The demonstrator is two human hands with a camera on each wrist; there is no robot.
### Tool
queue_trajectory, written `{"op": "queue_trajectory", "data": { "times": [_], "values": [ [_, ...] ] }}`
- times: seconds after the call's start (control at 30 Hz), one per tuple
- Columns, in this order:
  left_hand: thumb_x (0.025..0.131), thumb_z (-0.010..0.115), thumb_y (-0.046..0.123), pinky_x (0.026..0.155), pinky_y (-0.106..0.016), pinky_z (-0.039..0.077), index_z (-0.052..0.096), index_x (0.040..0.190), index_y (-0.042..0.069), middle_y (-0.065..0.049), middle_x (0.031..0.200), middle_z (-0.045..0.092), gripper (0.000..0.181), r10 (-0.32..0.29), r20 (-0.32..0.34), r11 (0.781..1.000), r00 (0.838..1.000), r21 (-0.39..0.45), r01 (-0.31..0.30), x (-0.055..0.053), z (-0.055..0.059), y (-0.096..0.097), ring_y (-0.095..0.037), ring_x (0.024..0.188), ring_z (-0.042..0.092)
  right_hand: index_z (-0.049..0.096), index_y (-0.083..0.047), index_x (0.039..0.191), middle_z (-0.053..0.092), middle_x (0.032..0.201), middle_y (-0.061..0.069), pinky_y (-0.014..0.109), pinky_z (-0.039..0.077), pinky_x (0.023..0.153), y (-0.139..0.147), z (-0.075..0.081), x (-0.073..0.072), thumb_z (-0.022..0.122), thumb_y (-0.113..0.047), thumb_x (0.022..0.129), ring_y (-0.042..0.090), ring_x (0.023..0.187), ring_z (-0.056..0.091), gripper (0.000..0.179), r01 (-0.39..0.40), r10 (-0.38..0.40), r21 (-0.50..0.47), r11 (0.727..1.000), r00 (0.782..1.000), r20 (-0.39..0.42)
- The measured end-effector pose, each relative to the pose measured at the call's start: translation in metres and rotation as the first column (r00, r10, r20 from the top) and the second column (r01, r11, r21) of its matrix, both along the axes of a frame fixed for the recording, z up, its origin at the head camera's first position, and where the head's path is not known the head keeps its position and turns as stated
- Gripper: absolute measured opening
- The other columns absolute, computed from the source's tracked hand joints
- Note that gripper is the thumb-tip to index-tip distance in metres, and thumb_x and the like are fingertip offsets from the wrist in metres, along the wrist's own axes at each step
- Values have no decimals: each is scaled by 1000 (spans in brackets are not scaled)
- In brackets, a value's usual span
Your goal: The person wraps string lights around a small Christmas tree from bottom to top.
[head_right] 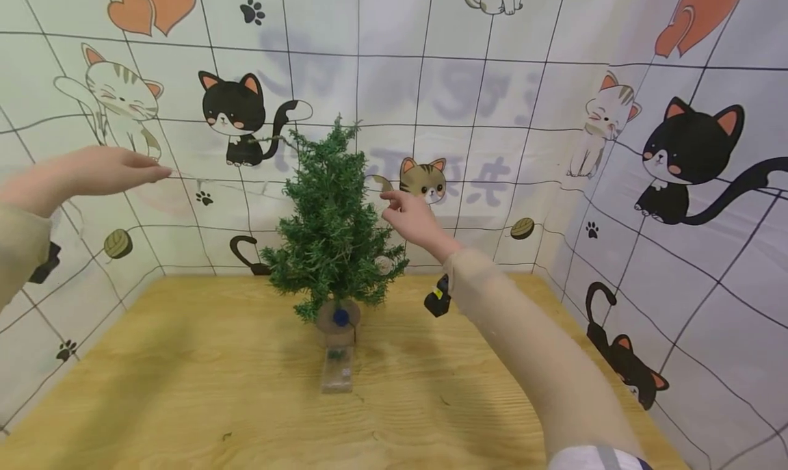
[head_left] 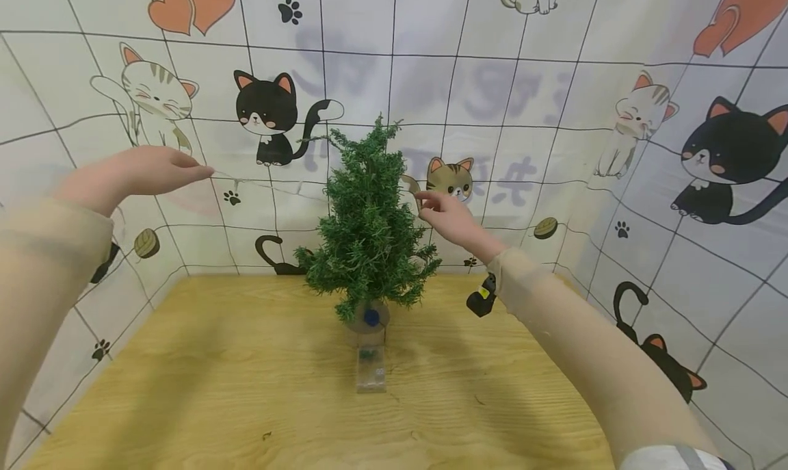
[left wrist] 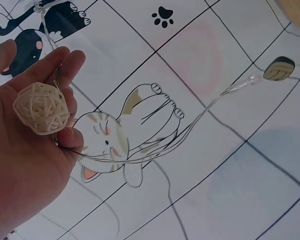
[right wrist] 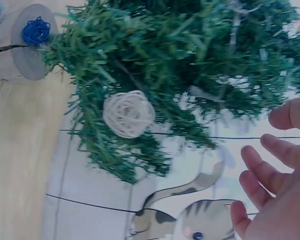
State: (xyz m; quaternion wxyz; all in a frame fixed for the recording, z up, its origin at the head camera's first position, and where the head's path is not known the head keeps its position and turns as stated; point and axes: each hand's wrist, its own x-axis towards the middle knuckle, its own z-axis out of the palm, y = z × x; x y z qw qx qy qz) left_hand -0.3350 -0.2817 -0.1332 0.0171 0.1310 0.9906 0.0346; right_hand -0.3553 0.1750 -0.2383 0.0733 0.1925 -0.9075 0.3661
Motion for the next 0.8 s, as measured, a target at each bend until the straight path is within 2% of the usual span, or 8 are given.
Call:
{"op": "queue_trajectory", "data": {
  "times": [0.13, 0.27, 0.33, 0.4, 0.53, 0.7, 0.8],
  "values": [
    [101, 24, 58, 97, -71, 26, 35, 141, -14, -40, 141, 32, 83, -3, -2, 1000, 1000, -21, 3, 14, 10, -4, -61, 126, 27, 44, -12, 145, 51, 134, 13, 49, 42, 91, 3, 16, 12, 49, -21, 99, 28, 122, 47, 47, 6, -9, -28, 1000, 994, -111],
    [100, 25, 61, 97, -71, 26, 34, 143, -12, -39, 142, 32, 85, -10, 2, 1000, 1000, -25, 10, 27, 15, -3, -61, 127, 27, 46, -12, 143, 49, 139, 8, 47, 39, 97, 0, 31, 25, 54, -21, 97, 25, 126, 44, 47, -13, 1, -44, 999, 965, -262],
    [100, 26, 61, 97, -70, 27, 35, 143, -10, -37, 142, 33, 84, -19, 1, 999, 1000, -27, 19, 33, 17, -1, -60, 127, 28, 48, -11, 141, 49, 137, 8, 45, 39, 96, -5, 37, 32, 55, -21, 97, 24, 124, 45, 46, -32, 16, -41, 999, 938, -345],
    [100, 27, 61, 96, -70, 28, 38, 143, -9, -36, 141, 36, 83, -36, -8, 999, 999, -40, 35, 41, 18, 2, -59, 126, 31, 51, -11, 139, 51, 134, 8, 45, 40, 93, -11, 43, 38, 56, -21, 97, 23, 120, 47, 44, -55, 38, -27, 998, 903, -428],
    [101, 29, 59, 95, -69, 31, 44, 140, -6, -33, 138, 44, 77, -73, -29, 995, 997, -66, 71, 59, 19, 8, -57, 125, 36, 55, -8, 134, 53, 131, 8, 43, 42, 86, -29, 52, 53, 58, -17, 96, 23, 114, 49, 39, -147, 130, 12, 989, 832, -539],
    [102, 33, 54, 92, -66, 36, 52, 137, -1, -27, 135, 51, 69, -118, -47, 990, 992, -87, 114, 85, 22, 16, -53, 122, 43, 55, -6, 133, 53, 132, 9, 37, 41, 91, -55, 60, 66, 62, -13, 95, 24, 116, 50, 40, -262, 280, 119, 958, 757, -591],
    [102, 36, 53, 91, -65, 38, 55, 135, 2, -23, 133, 54, 64, -143, -51, 987, 988, -84, 139, 99, 26, 23, -50, 122, 46, 55, -5, 133, 53, 132, 9, 36, 40, 96, -70, 62, 70, 63, -13, 94, 23, 117, 51, 40, -321, 348, 154, 934, 731, -587]
  ]
}}
